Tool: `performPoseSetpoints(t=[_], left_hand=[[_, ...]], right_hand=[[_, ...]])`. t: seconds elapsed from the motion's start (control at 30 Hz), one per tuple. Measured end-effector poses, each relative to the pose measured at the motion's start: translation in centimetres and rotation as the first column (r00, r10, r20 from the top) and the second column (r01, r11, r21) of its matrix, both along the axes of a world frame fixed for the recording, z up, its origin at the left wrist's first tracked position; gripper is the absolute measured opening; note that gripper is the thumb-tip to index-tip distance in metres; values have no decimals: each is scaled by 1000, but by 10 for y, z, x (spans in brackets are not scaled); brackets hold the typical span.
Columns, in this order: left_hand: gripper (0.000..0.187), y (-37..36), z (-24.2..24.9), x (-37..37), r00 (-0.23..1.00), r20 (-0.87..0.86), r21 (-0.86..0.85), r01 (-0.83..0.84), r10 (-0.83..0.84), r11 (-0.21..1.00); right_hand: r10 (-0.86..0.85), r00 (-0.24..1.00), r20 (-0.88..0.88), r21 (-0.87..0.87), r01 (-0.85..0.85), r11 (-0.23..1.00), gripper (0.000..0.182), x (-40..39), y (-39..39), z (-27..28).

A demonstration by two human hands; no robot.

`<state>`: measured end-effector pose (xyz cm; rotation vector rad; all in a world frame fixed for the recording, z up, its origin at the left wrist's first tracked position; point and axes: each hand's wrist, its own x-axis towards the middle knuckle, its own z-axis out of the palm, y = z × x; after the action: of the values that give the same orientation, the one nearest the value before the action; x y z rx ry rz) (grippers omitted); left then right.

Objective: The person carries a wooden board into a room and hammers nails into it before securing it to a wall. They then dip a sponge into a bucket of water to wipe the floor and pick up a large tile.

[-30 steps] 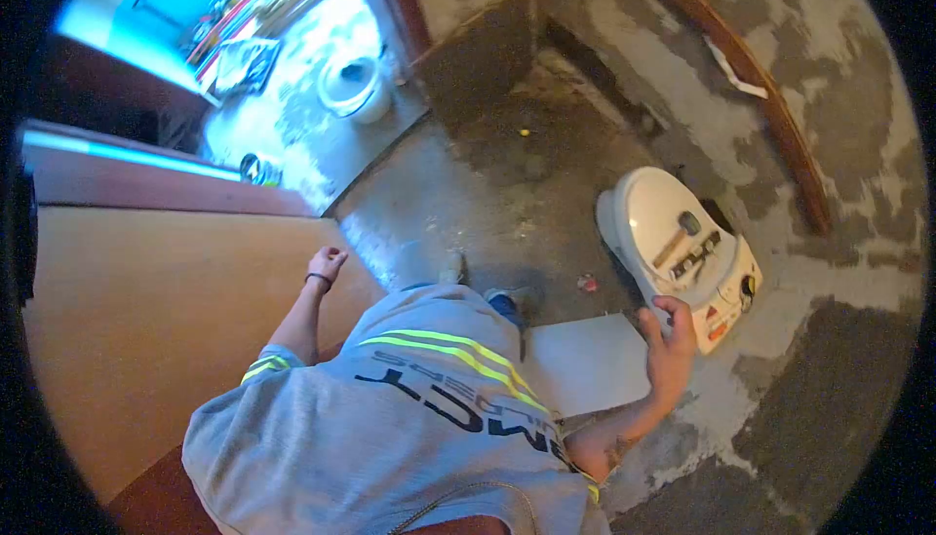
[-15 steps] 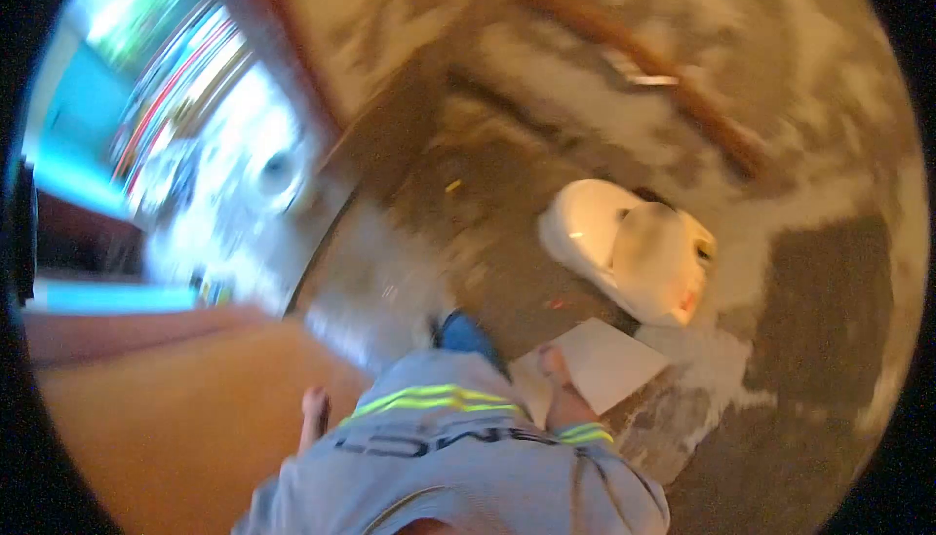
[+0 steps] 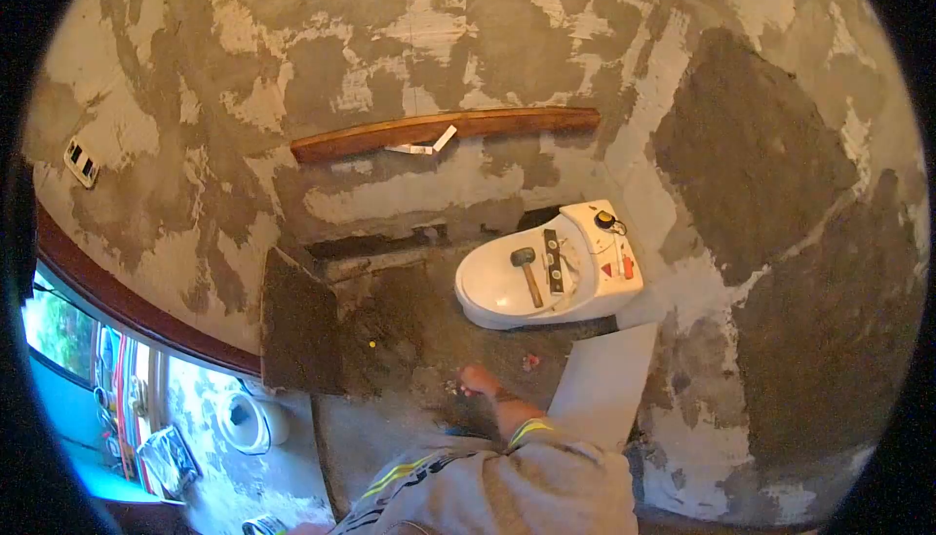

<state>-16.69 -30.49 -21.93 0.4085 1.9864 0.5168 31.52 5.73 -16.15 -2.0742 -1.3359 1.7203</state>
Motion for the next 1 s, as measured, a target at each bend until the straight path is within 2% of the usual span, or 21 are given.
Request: performPoseSetpoints(t=[0.03,0.13,0.2,0.23,0.27,0.3,0.33,0.37,0.4,0.47,0.5,0.53,0.57,0.6,0.7,0.77,0.83,0.9,0.93,0.97,1.0], left_hand=[[20,10,-2,-7,1000,13,16,-3,2,1000],[22,36,-11,-21,997,70,67,-21,16,998],[24,40,-35,-48,991,130,131,-58,41,990],[24,41,-56,-111,787,541,268,-495,296,826],[25,35,-60,-73,989,147,144,-40,19,989],[26,30,-51,-68,990,139,118,-20,3,993],[27,24,-45,-65,989,148,100,-14,-1,995],[28,23,-45,-60,988,156,89,-12,-2,996],[29,21,-44,-57,987,162,72,-7,-4,997],[30,1,-43,-52,986,165,31,-17,12,999],[31,-11,-43,-53,986,164,9,-22,20,1000],[32,-23,-40,-53,986,162,-13,-25,27,1000],[33,-36,-41,-55,987,159,-35,-26,31,999],[34,-49,-41,-57,987,156,-52,-34,42,998],[37,-78,-34,-62,988,145,-99,-43,57,994],[38,-87,-30,-61,987,147,-116,-53,70,992],[40,-79,-23,-57,984,161,-118,-57,75,991],[42,-65,-10,-54,980,177,-123,-66,88,990],[43,-56,-2,-54,979,183,-130,-68,91,989],[44,-47,4,-55,977,188,-133,-73,98,988],[51,-47,-21,-76,970,231,-43,85,-72,995]], right_hand=[[-34,995,-93,-29,32,999,29,5,6,-35],[-40,995,-92,218,59,974,21,43,21,-179],[291,932,215,185,-331,925,21,49,2,-53],[286,943,167,318,-327,890,17,60,-1,-43],[281,953,117,442,-303,844,15,72,-25,-54],[302,861,410,494,-487,720,14,88,-28,-165],[194,981,27,600,-171,781,8,96,-53,-152],[68,934,-351,589,164,792,5,105,-72,-126],[54,935,-350,574,169,801,5,105,-97,-118],[-46,999,-8,515,44,856,6,104,-137,-109],[-41,999,-9,504,40,863,6,100,-156,-91],[-138,990,14,254,130,958,10,99,-177,-76],[-226,972,64,-12,227,974,15,96,-195,-63],[-222,973,64,-31,224,974,15,102,-220,-69],[-44,988,-149,91,58,994,22,124,-290,-106],[-240,963,-125,-107,227,968,22,124,-310,-93],[-195,980,-35,-157,188,970,21,130,-318,-100],[-300,929,-217,-232,249,940,22,147,-327,-128],[-306,927,-215,-227,257,939,22,147,-325,-124],[-231,968,-97,-133,217,967,22,140,-318,-112],[-160,987,31,-47,161,986,22,134,-308,-99]])
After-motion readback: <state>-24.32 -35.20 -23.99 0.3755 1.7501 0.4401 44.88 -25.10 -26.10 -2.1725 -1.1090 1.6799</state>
